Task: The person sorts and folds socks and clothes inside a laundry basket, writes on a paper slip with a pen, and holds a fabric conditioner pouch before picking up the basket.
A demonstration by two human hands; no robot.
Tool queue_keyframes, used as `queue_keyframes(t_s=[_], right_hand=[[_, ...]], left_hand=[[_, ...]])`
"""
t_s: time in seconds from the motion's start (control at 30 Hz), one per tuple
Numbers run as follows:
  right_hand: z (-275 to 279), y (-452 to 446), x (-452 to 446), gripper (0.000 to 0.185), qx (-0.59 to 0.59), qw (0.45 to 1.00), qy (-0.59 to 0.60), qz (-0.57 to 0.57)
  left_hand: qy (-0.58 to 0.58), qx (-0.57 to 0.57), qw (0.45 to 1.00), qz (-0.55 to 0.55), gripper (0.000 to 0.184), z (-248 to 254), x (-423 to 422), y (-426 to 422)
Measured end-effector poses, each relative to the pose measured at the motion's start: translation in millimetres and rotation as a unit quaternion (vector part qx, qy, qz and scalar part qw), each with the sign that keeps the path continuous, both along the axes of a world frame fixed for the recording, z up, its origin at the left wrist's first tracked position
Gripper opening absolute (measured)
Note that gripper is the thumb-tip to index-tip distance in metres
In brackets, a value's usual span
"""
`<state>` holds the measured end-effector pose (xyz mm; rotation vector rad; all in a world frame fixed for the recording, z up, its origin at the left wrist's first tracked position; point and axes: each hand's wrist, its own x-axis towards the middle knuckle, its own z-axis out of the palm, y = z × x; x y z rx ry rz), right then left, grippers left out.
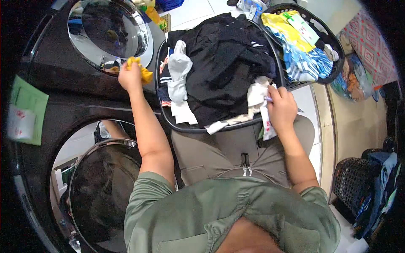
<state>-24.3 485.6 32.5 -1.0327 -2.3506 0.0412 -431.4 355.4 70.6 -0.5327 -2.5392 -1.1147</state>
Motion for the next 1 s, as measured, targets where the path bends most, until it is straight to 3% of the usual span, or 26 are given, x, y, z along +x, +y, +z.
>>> queue_keyframes(t_s=[0.07,0.13,0.17,0.2,0.23,0.27,0.33,0.37,0.53,0.6,0.63,0.7,0.8,0.83,0.87,0.9,0.93,1.0], right_hand=[[-5.2,-1.9,3.7,0.034,-0.006,0.999,0.037,-0.004],[-9.2,-1.5,5.2,0.032,0.006,0.998,0.061,-0.009],[-9.7,-1.5,5.8,0.033,0.011,0.998,0.063,-0.006],[-10.5,-1.4,6.0,0.033,0.011,0.998,0.067,-0.008],[-11.3,-1.4,6.0,0.033,0.007,0.998,0.069,-0.007],[-11.3,-1.3,6.3,0.033,0.001,0.998,0.07,-0.006],[-9.9,-1.0,8.2,0.033,-0.008,0.997,0.071,-0.004],[-10.0,-0.8,8.8,0.034,-0.007,0.998,0.068,-0.004],[-17.1,3.8,9.3,0.029,0.025,0.995,0.094,0.014],[-15.4,3.9,10.1,0.031,0.009,0.996,0.092,0.014],[-14.4,3.4,10.2,0.033,-0.003,0.996,0.087,0.014],[-14.0,3.1,9.2,0.033,-0.009,0.996,0.09,0.011],[-14.5,3.6,8.8,0.027,-0.006,0.995,0.095,0.007],[-14.8,4.0,8.8,0.023,0.003,0.995,0.101,0.012],[-15.1,3.7,8.7,0.023,0.007,0.995,0.1,0.008],[-15.4,3.8,9.1,0.022,0.003,0.995,0.099,0.006],[-16.1,4.4,9.1,0.021,-0.002,0.995,0.099,0.002],[-16.8,5.4,8.6,0.022,-0.004,0.995,0.1,-0.007]], left_hand=[[0.003,0.108,0.989,-0.103,0.035,18.5,4.9,4.3],[-0.094,0.133,0.969,-0.188,0.032,68.9,72.6,23.4],[-0.093,0.144,0.957,-0.233,0.03,61.1,68.9,34.9],[-0.085,0.102,0.965,-0.228,0.034,59.1,80.4,48.7],[0.003,-0.009,0.977,-0.211,0.038,59.2,93.8,61.4],[-0.046,-0.044,0.973,-0.223,0.041,67.3,126.8,71.1],[0.118,-0.186,0.948,-0.232,0.048,20.2,131.8,98.9],[0.103,-0.253,0.93,-0.244,0.048,-4.9,140.1,109.0],[0.005,-0.233,0.934,-0.272,0.059,14.9,117.2,118.2],[0.039,-0.276,0.946,-0.163,0.06,39.6,122.6,117.4],[0.119,-0.254,0.95,-0.138,0.065,46.1,129.0,120.3],[0.158,-0.264,0.938,-0.158,0.067,42.2,152.3,132.7],[0.325,-0.303,0.87,-0.214,0.07,3.2,177.5,152.3],[0.309,-0.235,0.879,-0.277,0.056,-1.0,184.2,154.8],[0.311,-0.231,0.879,-0.279,0.056,-1.4,185.0,156.5],[0.182,-0.087,0.932,-0.301,0.048,8.0,191.6,153.4],[0.045,0.057,0.947,-0.314,0.04,20.4,197.8,148.9],[-0.009,0.193,0.941,-0.277,0.042,60.9,203.2,131.8]])
